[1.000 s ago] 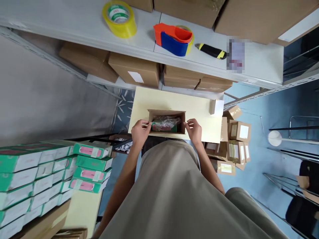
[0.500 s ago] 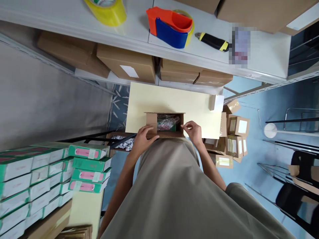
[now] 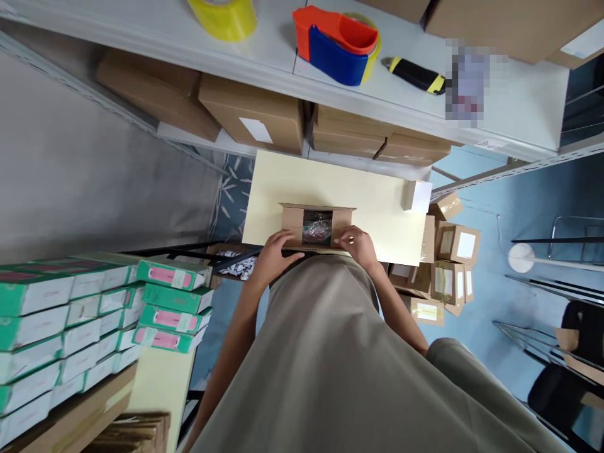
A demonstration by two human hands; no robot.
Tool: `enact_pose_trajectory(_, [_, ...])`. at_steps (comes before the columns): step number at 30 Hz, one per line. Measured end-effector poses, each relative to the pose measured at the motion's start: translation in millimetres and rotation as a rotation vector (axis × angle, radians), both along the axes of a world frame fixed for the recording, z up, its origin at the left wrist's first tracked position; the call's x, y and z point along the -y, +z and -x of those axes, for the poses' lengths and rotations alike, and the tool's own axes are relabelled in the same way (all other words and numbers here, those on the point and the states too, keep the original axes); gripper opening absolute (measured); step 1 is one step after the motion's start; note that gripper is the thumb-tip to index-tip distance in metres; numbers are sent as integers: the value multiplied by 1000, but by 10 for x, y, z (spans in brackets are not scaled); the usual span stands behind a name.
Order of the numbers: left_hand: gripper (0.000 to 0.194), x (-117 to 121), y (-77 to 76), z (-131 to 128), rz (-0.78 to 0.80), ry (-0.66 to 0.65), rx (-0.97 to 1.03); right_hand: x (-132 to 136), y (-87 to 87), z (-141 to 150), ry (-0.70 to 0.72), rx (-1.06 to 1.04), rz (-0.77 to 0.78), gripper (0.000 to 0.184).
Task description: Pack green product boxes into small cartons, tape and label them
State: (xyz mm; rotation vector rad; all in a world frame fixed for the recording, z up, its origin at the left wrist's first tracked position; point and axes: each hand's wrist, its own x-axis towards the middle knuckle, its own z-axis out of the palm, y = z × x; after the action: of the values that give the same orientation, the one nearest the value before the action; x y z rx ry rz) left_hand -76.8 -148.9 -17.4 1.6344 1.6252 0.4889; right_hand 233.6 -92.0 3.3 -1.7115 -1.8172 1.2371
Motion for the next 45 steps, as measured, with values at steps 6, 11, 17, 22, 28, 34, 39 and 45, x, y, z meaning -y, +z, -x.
enact_pose_trajectory(6, [62,-219,-18,-135,-30,91,-160,-52,-84,38,66,170,-65,39])
enact_pose_trajectory(11, [122,-435,86,-244,-188,161,-245,-17,-100,13,-151,320,-247,75])
enact_pose_trajectory(17, [58,-449,86,-60,-195,7,-247,43,-174,-80,-12,260,-308,44])
enact_pose_trajectory(22, [32,-302,-131,-14,-177,99,-183,138,-358,-151,-184,300,-261,55])
enact_pose_trajectory(28, [23,-341,-324,-142,-164,426,76,13,-596,-144,-257,75,-17,70])
enact_pose_trajectory(34, [23,-484,-364,-133,93,722,275,-148,-622,-186,-185,-217,184,74])
enact_pose_trajectory(39, [20,-567,-204,-243,147,688,115,-253,-450,-295,-65,-109,140,64])
enact_pose_trajectory(45, [33,-723,-56,-604,146,632,59,-530,-259,-613,-12,104,90,53])
